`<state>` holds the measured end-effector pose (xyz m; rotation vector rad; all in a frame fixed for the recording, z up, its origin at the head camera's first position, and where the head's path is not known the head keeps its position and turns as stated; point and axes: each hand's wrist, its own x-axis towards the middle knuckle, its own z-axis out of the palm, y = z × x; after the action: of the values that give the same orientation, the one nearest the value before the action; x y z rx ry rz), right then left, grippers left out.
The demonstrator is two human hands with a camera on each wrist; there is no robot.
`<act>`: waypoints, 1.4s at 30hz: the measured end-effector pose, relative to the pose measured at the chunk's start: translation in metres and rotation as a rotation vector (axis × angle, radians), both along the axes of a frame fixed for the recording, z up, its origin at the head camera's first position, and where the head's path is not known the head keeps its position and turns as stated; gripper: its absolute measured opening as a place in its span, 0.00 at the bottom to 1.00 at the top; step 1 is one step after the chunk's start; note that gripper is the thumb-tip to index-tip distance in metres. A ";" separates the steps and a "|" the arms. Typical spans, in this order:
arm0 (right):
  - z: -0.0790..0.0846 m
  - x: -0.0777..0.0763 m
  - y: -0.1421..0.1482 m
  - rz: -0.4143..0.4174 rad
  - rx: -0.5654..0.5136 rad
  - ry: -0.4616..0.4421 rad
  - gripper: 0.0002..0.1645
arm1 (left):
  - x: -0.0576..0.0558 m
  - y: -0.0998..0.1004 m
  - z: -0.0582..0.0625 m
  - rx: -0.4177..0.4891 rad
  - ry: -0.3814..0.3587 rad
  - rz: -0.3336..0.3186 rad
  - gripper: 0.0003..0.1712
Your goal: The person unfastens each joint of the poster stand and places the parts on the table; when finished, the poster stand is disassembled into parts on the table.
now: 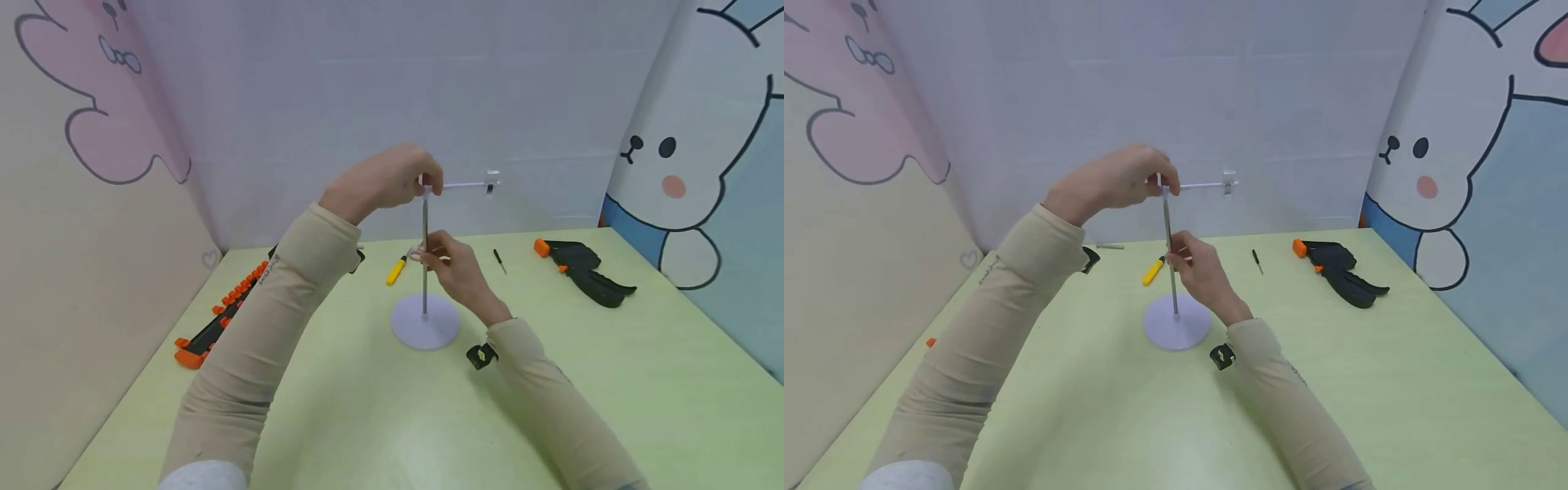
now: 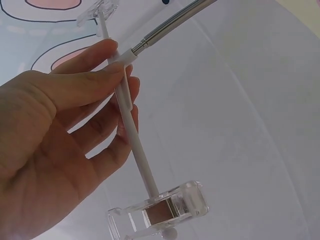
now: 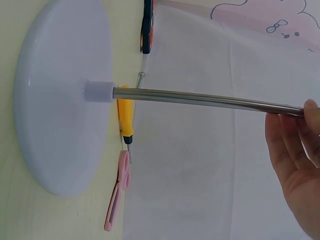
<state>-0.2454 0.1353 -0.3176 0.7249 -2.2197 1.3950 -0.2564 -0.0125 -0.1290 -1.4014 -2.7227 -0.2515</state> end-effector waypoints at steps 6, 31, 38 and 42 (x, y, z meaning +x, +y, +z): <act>0.001 -0.003 0.000 0.012 0.016 0.030 0.11 | -0.001 0.000 0.000 0.004 0.031 -0.021 0.12; 0.002 -0.005 -0.002 0.018 0.083 0.043 0.11 | -0.002 -0.004 0.000 0.004 0.110 -0.045 0.13; 0.002 -0.006 -0.001 0.018 0.084 0.035 0.11 | 0.007 -0.006 0.013 0.089 0.188 -0.019 0.15; 0.002 -0.007 0.000 0.010 0.077 0.044 0.12 | 0.013 -0.003 0.016 0.082 0.214 -0.062 0.15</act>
<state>-0.2519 0.1349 -0.3155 0.7867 -2.2490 1.2914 -0.2434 -0.0157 -0.1131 -1.4037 -2.4734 -0.2016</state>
